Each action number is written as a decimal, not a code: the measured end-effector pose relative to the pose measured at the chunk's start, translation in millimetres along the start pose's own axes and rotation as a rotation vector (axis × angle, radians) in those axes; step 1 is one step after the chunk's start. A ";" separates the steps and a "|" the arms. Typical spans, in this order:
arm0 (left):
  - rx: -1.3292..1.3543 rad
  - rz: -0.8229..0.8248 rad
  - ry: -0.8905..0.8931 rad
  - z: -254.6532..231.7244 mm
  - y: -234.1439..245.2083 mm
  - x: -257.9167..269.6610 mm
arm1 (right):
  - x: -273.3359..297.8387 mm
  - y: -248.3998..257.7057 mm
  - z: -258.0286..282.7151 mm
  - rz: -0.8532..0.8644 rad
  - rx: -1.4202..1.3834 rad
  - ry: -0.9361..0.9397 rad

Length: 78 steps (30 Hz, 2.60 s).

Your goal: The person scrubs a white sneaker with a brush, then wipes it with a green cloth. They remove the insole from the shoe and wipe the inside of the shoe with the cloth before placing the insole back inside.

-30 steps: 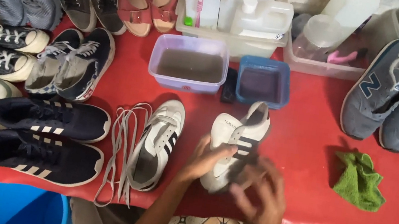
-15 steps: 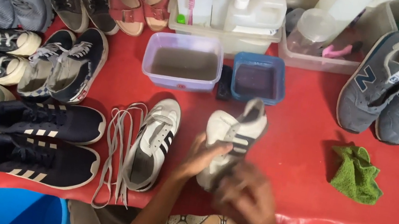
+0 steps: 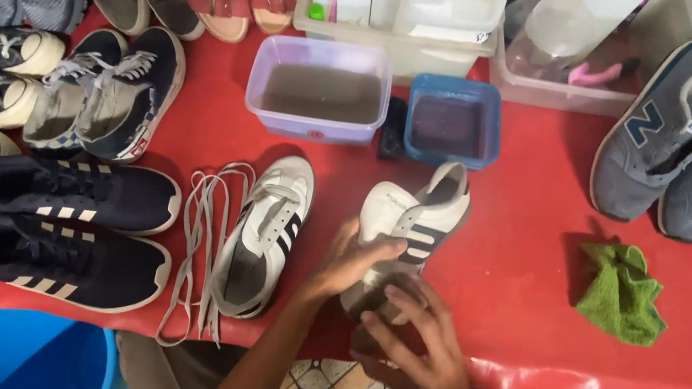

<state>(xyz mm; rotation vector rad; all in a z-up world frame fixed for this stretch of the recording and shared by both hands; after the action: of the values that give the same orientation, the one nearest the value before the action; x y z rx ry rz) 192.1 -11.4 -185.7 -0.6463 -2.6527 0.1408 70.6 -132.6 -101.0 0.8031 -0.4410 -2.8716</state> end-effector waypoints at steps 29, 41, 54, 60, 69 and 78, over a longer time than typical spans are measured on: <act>-0.046 0.113 -0.104 -3.7 0.3 -11.2 | -3.9 -4.6 30.0 0.077 0.625 0.272; -0.009 0.078 -0.140 3.9 5.2 -17.9 | -19.0 7.0 30.5 -0.070 0.475 0.120; 0.035 0.095 -0.070 1.0 -2.0 -13.5 | -10.5 4.7 8.9 0.014 0.507 0.065; 0.107 0.076 -0.140 16.8 3.2 -26.8 | -28.6 -14.6 -3.6 -0.016 -0.457 -0.455; 0.122 0.084 -0.118 20.5 1.5 -27.1 | -22.0 -16.1 41.7 0.046 0.520 0.108; 0.117 0.057 -0.050 11.3 -1.1 -14.5 | -14.7 -10.1 31.8 -0.010 0.569 -0.013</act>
<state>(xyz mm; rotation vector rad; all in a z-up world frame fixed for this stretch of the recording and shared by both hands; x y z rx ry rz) 198.8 -19.1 -201.0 -0.6883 -2.6508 0.3306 66.0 -112.4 -71.0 0.8521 -1.2920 -2.7781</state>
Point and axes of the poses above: each hand's wrist, its own x-axis away from the middle knuckle, its own y-axis out of the back of the hand, z = x × y, the point moved 9 cm from there along -x, towards the middle knuckle, and after that the axes turned 12 degrees about z, right-handed, at the moved point
